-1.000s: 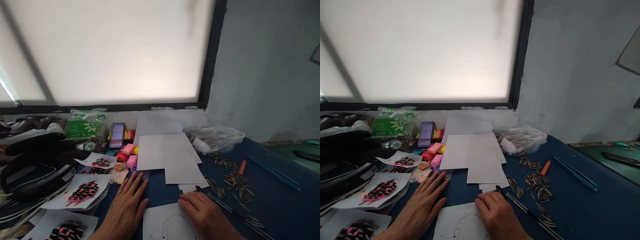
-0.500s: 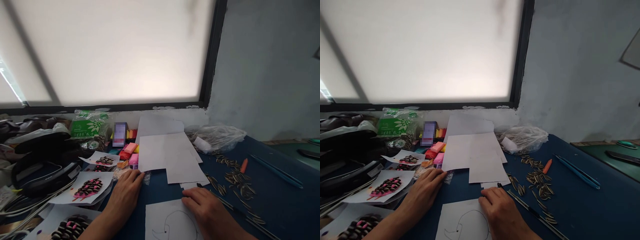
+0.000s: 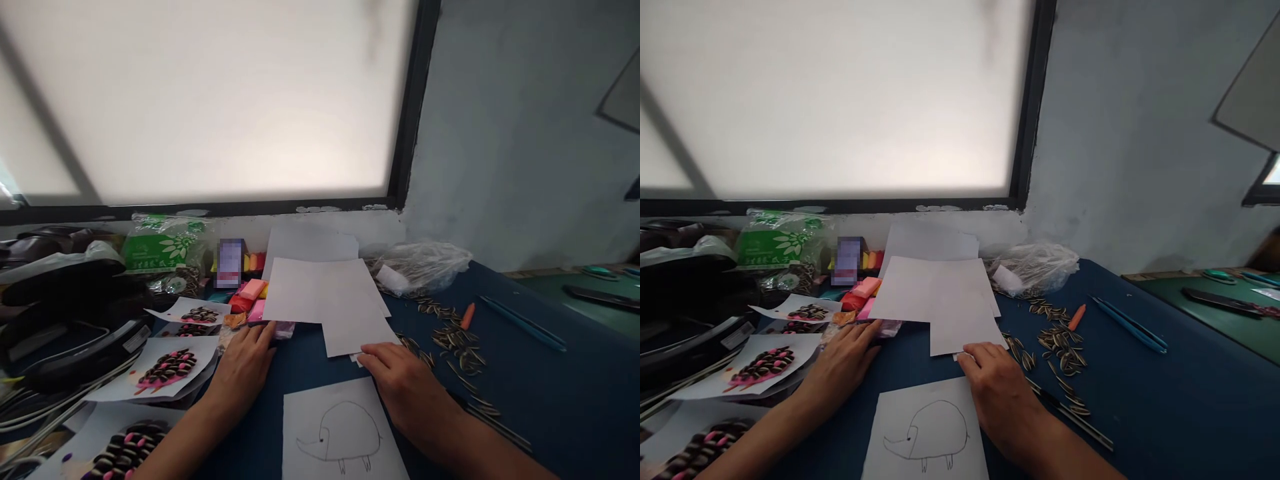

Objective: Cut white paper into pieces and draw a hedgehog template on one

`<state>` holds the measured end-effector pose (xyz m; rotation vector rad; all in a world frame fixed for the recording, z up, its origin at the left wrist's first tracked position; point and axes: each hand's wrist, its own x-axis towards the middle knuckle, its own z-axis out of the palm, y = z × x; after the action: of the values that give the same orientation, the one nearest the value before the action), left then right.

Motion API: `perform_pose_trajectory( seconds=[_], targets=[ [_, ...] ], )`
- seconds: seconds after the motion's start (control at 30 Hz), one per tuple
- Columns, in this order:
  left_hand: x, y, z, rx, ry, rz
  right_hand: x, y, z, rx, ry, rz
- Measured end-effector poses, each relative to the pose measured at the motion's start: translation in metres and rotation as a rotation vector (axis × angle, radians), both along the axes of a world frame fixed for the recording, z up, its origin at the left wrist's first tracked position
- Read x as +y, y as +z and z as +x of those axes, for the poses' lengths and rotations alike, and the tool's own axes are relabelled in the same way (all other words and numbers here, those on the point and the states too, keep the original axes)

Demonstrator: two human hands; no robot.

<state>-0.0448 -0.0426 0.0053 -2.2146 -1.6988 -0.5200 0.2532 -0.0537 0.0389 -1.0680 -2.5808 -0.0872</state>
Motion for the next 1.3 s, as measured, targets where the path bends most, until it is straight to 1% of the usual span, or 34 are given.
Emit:
perform_pose_trajectory(
  seconds=[0.2, 0.3, 0.37, 0.43, 0.5, 0.57, 0.63, 0.67, 0.7, 0.73, 0.8, 0.9, 0.97, 1.0, 1.03, 1.1, 1.17, 1.2, 1.23, 1.3],
  targets=[
    [-0.003, 0.012, -0.001, 0.021, -0.028, -0.022, 0.000, 0.001, -0.002, 0.019, 0.022, -0.003],
    [-0.011, 0.013, -0.003, 0.031, -0.040, -0.016, -0.001, 0.008, -0.003, 0.004, 0.000, 0.002],
    [-0.017, 0.014, -0.004, 0.031, -0.050, -0.010, -0.003, 0.017, -0.003, -0.056, -0.084, -0.015],
    [-0.023, 0.017, -0.004, 0.013, -0.059, 0.000, -0.005, 0.028, -0.003, -0.165, -0.232, -0.061],
    [-0.028, 0.022, -0.001, -0.019, -0.070, 0.014, -0.006, 0.038, -0.003, -0.289, -0.370, -0.144],
    [-0.033, 0.027, 0.006, -0.053, -0.106, 0.013, -0.006, 0.044, -0.002, -0.372, -0.450, -0.227],
    [-0.039, 0.029, 0.017, -0.096, -0.190, -0.027, -0.006, 0.047, -0.001, -0.406, -0.474, -0.273],
    [-0.042, 0.028, 0.023, -0.126, -0.250, -0.072, -0.006, 0.047, -0.001, -0.411, -0.471, -0.282],
    [-0.045, 0.026, 0.029, -0.209, -0.310, -0.129, -0.006, 0.047, 0.000, -0.416, -0.469, -0.293],
    [-0.047, 0.023, 0.034, -0.251, -0.321, -0.188, -0.005, 0.046, 0.000, -0.419, -0.467, -0.304],
    [-0.050, 0.017, 0.040, -0.304, -0.298, -0.284, -0.004, 0.046, 0.002, -0.418, -0.464, -0.322],
    [-0.049, 0.012, 0.040, -0.313, -0.241, -0.348, -0.004, 0.046, 0.004, -0.394, -0.448, -0.328],
    [-0.047, 0.012, 0.037, -0.313, -0.228, -0.368, -0.005, 0.048, 0.006, -0.260, -0.411, -0.349],
    [-0.046, 0.012, 0.036, -0.312, -0.221, -0.376, -0.007, 0.050, 0.006, -0.139, -0.379, -0.386],
    [-0.046, 0.012, 0.036, -0.310, -0.215, -0.382, -0.008, 0.051, 0.006, 0.007, -0.337, -0.455],
    [-0.045, 0.013, 0.036, -0.304, -0.198, -0.387, -0.012, 0.055, 0.005, 0.310, -0.221, -0.690],
    [-0.046, 0.013, 0.038, -0.301, -0.178, -0.389, -0.015, 0.057, 0.003, 0.528, -0.109, -0.944],
    [-0.046, 0.013, 0.039, -0.300, -0.169, -0.390, -0.016, 0.057, 0.002, 0.615, -0.070, -1.043],
    [-0.047, 0.013, 0.040, -0.299, -0.160, -0.391, -0.016, 0.057, 0.001, 0.693, -0.047, -1.117],
    [-0.049, 0.014, 0.041, -0.300, -0.148, -0.390, -0.016, 0.053, 0.000, 0.837, -0.035, -1.197]
  ],
)
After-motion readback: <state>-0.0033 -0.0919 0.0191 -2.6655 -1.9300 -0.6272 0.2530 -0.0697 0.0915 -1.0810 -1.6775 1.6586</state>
